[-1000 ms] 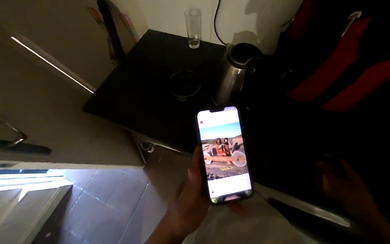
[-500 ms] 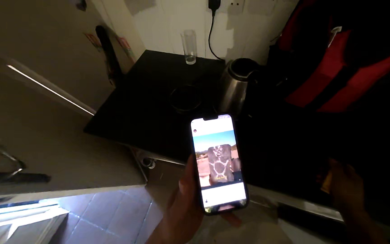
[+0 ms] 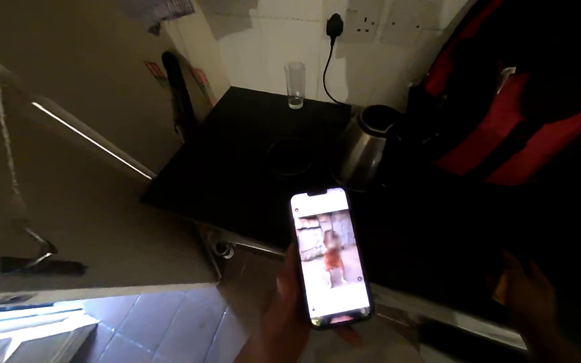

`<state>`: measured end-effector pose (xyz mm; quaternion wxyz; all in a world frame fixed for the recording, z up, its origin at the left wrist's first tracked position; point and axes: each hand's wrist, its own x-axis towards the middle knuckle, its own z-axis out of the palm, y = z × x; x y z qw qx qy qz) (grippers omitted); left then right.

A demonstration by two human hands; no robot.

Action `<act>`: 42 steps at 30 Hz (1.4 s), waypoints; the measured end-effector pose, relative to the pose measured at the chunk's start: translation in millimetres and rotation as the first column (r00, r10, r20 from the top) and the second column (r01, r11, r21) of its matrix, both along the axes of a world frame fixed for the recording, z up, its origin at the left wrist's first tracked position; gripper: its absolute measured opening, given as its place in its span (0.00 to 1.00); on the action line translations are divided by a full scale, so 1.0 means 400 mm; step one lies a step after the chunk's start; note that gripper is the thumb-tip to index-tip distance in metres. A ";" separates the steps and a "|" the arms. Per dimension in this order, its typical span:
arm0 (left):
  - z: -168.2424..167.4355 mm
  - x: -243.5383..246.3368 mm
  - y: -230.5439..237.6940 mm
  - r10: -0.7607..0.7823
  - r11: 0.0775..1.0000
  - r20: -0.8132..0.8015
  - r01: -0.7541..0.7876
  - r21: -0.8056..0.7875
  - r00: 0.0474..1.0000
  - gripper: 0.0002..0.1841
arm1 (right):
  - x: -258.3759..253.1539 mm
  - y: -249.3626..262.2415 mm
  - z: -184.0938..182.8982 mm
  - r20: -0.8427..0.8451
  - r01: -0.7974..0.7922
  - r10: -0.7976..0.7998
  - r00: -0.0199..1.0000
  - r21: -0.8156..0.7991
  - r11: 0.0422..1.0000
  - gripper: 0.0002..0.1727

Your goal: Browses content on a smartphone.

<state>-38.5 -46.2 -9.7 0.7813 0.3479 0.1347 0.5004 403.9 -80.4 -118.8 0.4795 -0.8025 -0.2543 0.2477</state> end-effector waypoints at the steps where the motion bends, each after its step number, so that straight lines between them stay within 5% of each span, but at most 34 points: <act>1: -0.005 -0.004 -0.001 -0.007 1.000 0.015 0.007 0.001 1.000 0.42 | 0.006 -0.001 -0.006 -0.001 -0.003 0.003 1.000 0.002 1.000 0.30; 21: -0.023 -0.013 -0.016 -0.002 1.000 0.058 0.001 0.019 0.998 0.39 | 0.002 -0.017 -0.008 -0.040 0.017 -0.013 0.999 0.104 0.994 0.22; 28: -0.027 -0.013 -0.020 -0.008 1.000 0.065 0.008 0.006 0.998 0.39 | 0.005 -0.022 -0.007 0.010 -0.044 0.043 0.999 0.059 0.997 0.29; 42: -0.044 -0.011 -0.018 -0.028 0.999 0.128 0.030 -0.016 0.991 0.40 | 0.006 -0.012 -0.002 -0.015 -0.038 0.039 0.999 0.050 0.998 0.26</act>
